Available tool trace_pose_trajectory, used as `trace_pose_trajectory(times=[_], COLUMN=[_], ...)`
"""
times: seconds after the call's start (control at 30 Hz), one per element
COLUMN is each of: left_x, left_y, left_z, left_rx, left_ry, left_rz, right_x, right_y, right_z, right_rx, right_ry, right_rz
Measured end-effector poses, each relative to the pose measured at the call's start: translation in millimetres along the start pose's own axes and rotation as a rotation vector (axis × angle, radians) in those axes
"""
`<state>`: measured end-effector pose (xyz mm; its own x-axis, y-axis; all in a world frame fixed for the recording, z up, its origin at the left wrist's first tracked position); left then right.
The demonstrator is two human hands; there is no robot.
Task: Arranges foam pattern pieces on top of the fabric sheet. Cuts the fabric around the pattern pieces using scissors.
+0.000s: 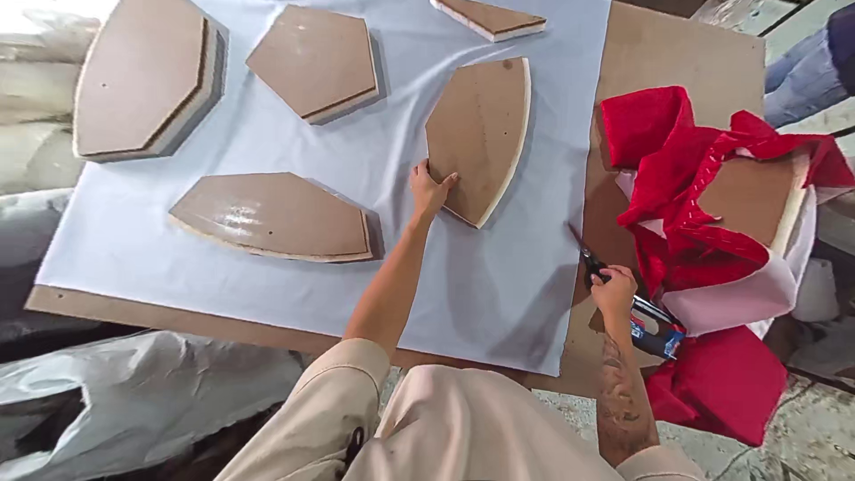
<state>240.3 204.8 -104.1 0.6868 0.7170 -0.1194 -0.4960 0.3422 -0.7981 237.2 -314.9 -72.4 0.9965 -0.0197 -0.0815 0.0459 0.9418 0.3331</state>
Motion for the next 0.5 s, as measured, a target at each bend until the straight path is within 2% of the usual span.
trace_pose_trajectory(times=[0.1,0.17,0.2,0.27,0.33,0.4,0.5], left_x=[-60.6,-137.4,-184.5,-273.9,-357.0,-417.6,-452.6], left_y=[-6.5,-1.4,6.4,18.6,23.5,24.5,25.2], left_z=[17.0,32.7,43.0,60.0,68.7,70.2,57.0], left_rx=[-0.026,-0.037,-0.072,-0.247,-0.486,-0.645,-0.889], left_ry=[0.015,0.101,0.18,0.377,0.469,0.362,0.093], left_rz=[-0.046,-0.02,0.055,0.361,0.823,1.099,1.149], right_x=[3.0,-1.3,-6.7,-19.5,-42.0,-76.3,-134.7], right_y=[-2.4,-2.6,-0.7,12.7,26.3,37.4,38.6], right_z=[22.9,41.5,47.0,49.4,45.9,37.9,29.9], right_rx=[0.232,0.631,0.835,1.079,1.148,1.069,0.872], right_ry=[0.111,0.274,0.398,0.621,0.814,0.966,1.317], right_rz=[-0.158,-0.352,-0.403,-0.344,-0.206,-0.134,-0.089])
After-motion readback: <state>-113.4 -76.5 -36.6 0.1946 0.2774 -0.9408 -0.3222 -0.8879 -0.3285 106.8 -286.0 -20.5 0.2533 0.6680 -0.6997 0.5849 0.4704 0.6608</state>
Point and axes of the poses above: each hand's wrist, its own x-axis towards the middle knuckle, its own z-axis out of the back of the hand, y = z × x, the point moved 2 cm from there along x, towards the middle knuckle, and after that the axes turned 4 degrees about -y, right-handed, at the moved point
